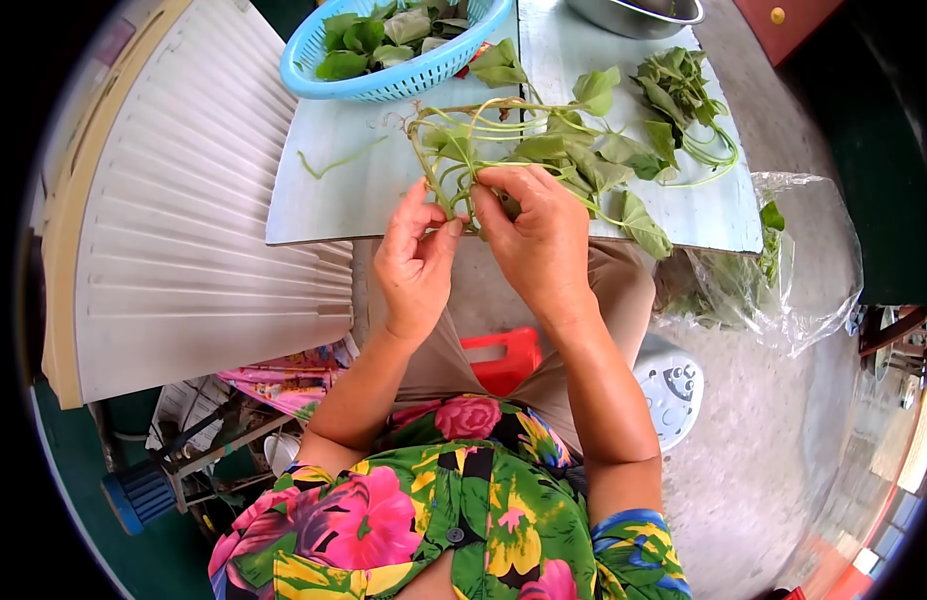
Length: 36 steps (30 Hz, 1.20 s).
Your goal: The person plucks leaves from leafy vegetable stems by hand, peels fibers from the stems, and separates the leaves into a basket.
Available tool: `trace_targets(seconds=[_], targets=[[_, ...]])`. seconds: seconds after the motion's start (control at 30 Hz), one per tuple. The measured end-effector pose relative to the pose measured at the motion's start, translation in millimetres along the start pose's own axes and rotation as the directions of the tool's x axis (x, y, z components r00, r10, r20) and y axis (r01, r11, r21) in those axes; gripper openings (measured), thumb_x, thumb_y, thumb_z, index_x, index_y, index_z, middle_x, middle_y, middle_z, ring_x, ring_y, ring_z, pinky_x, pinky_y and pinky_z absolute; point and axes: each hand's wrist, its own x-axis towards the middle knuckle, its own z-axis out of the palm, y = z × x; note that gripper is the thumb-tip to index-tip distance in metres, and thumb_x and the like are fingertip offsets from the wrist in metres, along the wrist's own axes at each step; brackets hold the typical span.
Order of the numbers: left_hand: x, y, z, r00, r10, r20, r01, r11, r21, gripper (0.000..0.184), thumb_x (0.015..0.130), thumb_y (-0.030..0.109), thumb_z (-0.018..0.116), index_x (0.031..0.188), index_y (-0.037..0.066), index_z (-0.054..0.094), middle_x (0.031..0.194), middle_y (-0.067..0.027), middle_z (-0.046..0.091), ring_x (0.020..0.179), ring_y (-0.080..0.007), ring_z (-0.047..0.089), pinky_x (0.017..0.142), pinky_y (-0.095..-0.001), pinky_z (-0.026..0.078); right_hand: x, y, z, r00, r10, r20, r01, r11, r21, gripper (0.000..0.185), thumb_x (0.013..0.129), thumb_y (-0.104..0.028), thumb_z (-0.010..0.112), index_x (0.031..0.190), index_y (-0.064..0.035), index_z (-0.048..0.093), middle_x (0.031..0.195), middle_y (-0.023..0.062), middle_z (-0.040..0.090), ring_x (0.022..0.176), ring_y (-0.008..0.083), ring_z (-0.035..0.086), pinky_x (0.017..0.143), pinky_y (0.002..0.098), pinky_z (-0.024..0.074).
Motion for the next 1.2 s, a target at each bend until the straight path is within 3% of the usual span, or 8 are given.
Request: trace_targets(seconds=[0.13, 0.2, 0.53, 0.73, 0.83, 0.97, 1.03, 1.2], targets=[[1, 2, 0, 0.995, -0.092, -0.028, 0.09, 0.993, -0.071, 0.044, 0.074, -0.007, 0.059, 0.115, 0.002, 0.047, 0.078, -0.0049, 0.053, 0.068, -0.0072, 0.052, 0.058, -0.0191, 0.046, -8, 7, 4, 0.97, 0.244, -0.012, -0.224, 0.908, 0.353, 0.012, 0.075, -0.007, 0.064, 0.084, -0.0009, 0.061, 0.072, -0.0006, 0.058, 0.058, 0.0041, 0.047, 0.052, 0.0186, 0.0386], [3, 3, -3, 0.996, -0.085, -0.025, 0.083, 0.995, -0.054, 0.044, 0.074, -0.007, 0.059, 0.115, 0.002, 0.047, 0.078, -0.005, 0.054, 0.068, -0.0079, 0.053, 0.059, -0.0199, 0.047, -10, 7, -2, 0.901, 0.427, 0.082, -0.392, 0.715, 0.579, 0.008, 0.076, -0.007, 0.063, 0.083, -0.0022, 0.062, 0.071, -0.0049, 0.056, 0.058, 0.0014, 0.044, 0.052, 0.0159, 0.0359], [3, 10, -3, 0.977, 0.208, 0.041, -0.211, 0.958, 0.195, 0.046, 0.069, -0.01, 0.06, 0.112, 0.004, 0.052, 0.077, -0.0083, 0.056, 0.066, -0.017, 0.057, 0.059, -0.0257, 0.049, -10, 9, -14, 0.82, 0.551, 0.154, -0.498, 0.555, 0.666, 0.008, 0.078, -0.01, 0.063, 0.081, -0.0036, 0.06, 0.071, -0.0046, 0.056, 0.059, 0.0011, 0.045, 0.052, 0.0148, 0.0365], [-3, 8, -4, 0.97, 0.236, 0.058, -0.243, 0.949, 0.2, 0.048, 0.067, -0.01, 0.061, 0.112, 0.004, 0.052, 0.08, -0.0085, 0.057, 0.068, -0.0197, 0.057, 0.06, -0.028, 0.047, -13, 8, -8, 0.872, 0.462, 0.163, -0.463, 0.671, 0.579, 0.01, 0.078, -0.013, 0.064, 0.081, -0.005, 0.059, 0.068, -0.0066, 0.053, 0.058, -0.0002, 0.042, 0.052, 0.0142, 0.0346], [-4, 8, -5, 0.956, 0.276, 0.1, -0.292, 0.925, 0.242, 0.047, 0.07, -0.011, 0.06, 0.114, 0.002, 0.05, 0.081, -0.0065, 0.054, 0.069, -0.011, 0.056, 0.061, -0.0219, 0.049, -14, 8, -3, 0.889, 0.44, 0.13, -0.434, 0.715, 0.548, 0.01, 0.078, -0.014, 0.065, 0.081, -0.0057, 0.059, 0.067, -0.0068, 0.053, 0.057, -0.0003, 0.042, 0.05, 0.0144, 0.0338], [-2, 8, -7, 0.998, 0.028, 0.06, -0.032, 0.996, 0.078, 0.046, 0.074, -0.008, 0.058, 0.117, 0.002, 0.047, 0.079, -0.0066, 0.052, 0.07, -0.0114, 0.055, 0.062, -0.022, 0.049, -13, 9, -7, 0.831, 0.526, 0.182, -0.498, 0.556, 0.666, 0.009, 0.078, -0.013, 0.064, 0.08, -0.0059, 0.059, 0.068, -0.006, 0.054, 0.057, 0.0003, 0.044, 0.049, 0.0148, 0.0345], [4, 3, -6, 0.977, -0.214, 0.01, 0.213, 0.963, -0.166, 0.046, 0.077, -0.006, 0.056, 0.12, 0.002, 0.044, 0.08, -0.0052, 0.052, 0.071, -0.0104, 0.054, 0.062, -0.0215, 0.049, -15, 12, -7, 0.83, 0.529, 0.177, -0.494, 0.549, 0.674, 0.008, 0.078, -0.012, 0.063, 0.08, -0.006, 0.059, 0.067, -0.0061, 0.053, 0.056, 0.0008, 0.044, 0.049, 0.0149, 0.0345], [20, 4, -10, 0.94, -0.341, 0.02, 0.332, 0.898, -0.29, 0.041, 0.082, 0.003, 0.054, 0.121, 0.0, 0.04, 0.084, -0.0057, 0.054, 0.075, -0.0119, 0.057, 0.063, -0.0243, 0.05, -17, 10, -7, 0.835, 0.539, 0.116, -0.456, 0.557, 0.695, 0.009, 0.078, -0.012, 0.063, 0.081, -0.0051, 0.059, 0.068, -0.0064, 0.053, 0.057, 0.0007, 0.043, 0.049, 0.015, 0.0341]])
